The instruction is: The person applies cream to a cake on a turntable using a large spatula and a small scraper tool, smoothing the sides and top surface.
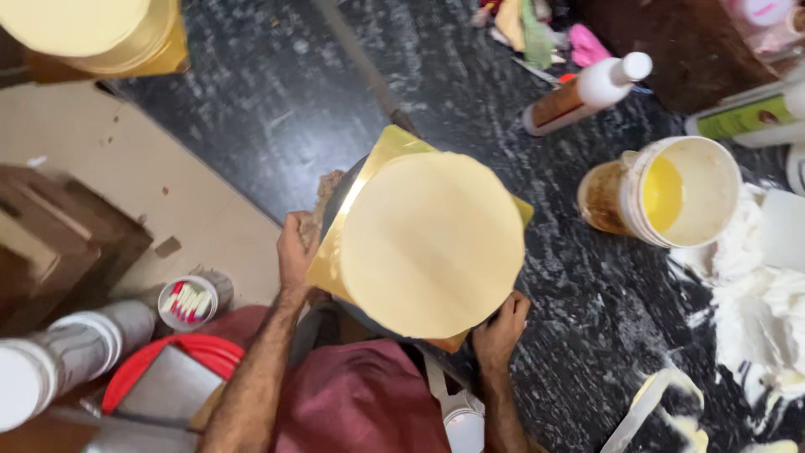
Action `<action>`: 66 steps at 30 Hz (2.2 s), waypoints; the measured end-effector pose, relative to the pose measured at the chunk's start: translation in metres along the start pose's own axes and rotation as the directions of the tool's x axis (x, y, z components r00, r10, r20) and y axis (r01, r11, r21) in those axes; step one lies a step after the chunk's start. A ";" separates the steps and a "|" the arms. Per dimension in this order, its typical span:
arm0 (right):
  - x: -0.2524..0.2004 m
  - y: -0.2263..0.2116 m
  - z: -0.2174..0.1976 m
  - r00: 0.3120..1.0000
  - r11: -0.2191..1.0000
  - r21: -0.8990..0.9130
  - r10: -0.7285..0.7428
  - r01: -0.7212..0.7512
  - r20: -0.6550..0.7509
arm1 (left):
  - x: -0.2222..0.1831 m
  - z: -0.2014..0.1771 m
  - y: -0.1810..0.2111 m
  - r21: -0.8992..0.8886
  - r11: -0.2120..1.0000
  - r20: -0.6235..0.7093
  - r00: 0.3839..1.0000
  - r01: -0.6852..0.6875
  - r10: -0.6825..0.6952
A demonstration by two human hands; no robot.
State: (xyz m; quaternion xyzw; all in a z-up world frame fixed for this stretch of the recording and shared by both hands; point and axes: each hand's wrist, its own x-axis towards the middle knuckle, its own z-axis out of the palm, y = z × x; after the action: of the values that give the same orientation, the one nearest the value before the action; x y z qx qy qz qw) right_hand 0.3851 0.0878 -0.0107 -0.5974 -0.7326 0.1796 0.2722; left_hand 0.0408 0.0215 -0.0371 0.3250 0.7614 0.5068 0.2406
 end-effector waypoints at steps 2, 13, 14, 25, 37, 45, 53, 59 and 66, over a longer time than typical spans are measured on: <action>-0.014 -0.003 -0.007 0.993 0.998 0.026 -0.059 0.057 0.103 | -0.019 -0.019 -0.041 -0.098 0.970 -0.051 0.972 0.222 -0.228; -0.095 -0.118 0.075 0.688 0.938 0.307 -0.330 0.161 0.647 | -0.119 -0.002 -0.086 -0.679 0.684 0.278 0.956 0.266 -0.096; -0.097 -0.132 0.084 0.698 0.917 0.388 -0.217 -0.094 0.682 | -0.113 -0.004 -0.071 -0.558 0.829 0.215 0.970 0.027 0.113; -0.135 -0.148 0.081 0.707 0.644 0.440 0.231 -0.626 0.668 | -0.172 -0.082 -0.079 -0.807 0.537 0.364 0.923 0.247 0.123; -0.204 -0.184 0.121 0.768 0.960 0.188 0.040 -0.207 0.639 | -0.207 -0.033 -0.080 -0.882 0.062 0.388 0.795 0.467 -0.467; -0.193 -0.154 0.117 0.681 0.993 0.122 -0.087 -0.004 0.727 | -0.211 -0.033 -0.174 -0.947 -0.071 0.244 0.556 0.314 -0.794; -0.002 -0.014 0.246 0.896 0.955 0.018 0.273 -0.298 0.350 | -0.231 -0.151 -0.206 -0.604 0.717 0.069 0.920 0.347 -0.386; 0.057 0.028 0.274 0.891 0.954 -0.195 0.285 -0.228 0.354 | -0.228 -0.212 -0.174 -0.886 0.123 0.363 0.835 0.446 -0.413; 0.005 0.061 0.283 0.755 0.909 -0.396 0.348 -0.127 0.556 | -0.243 -0.209 -0.157 -0.844 -0.198 0.532 0.731 0.498 -0.428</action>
State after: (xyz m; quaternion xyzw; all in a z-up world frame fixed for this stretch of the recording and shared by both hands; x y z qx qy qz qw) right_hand 0.2582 0.1238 -0.2689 -0.6324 -0.7170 0.2709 -0.1119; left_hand 0.0196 -0.3302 -0.0959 -0.2242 0.2490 0.7433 0.5790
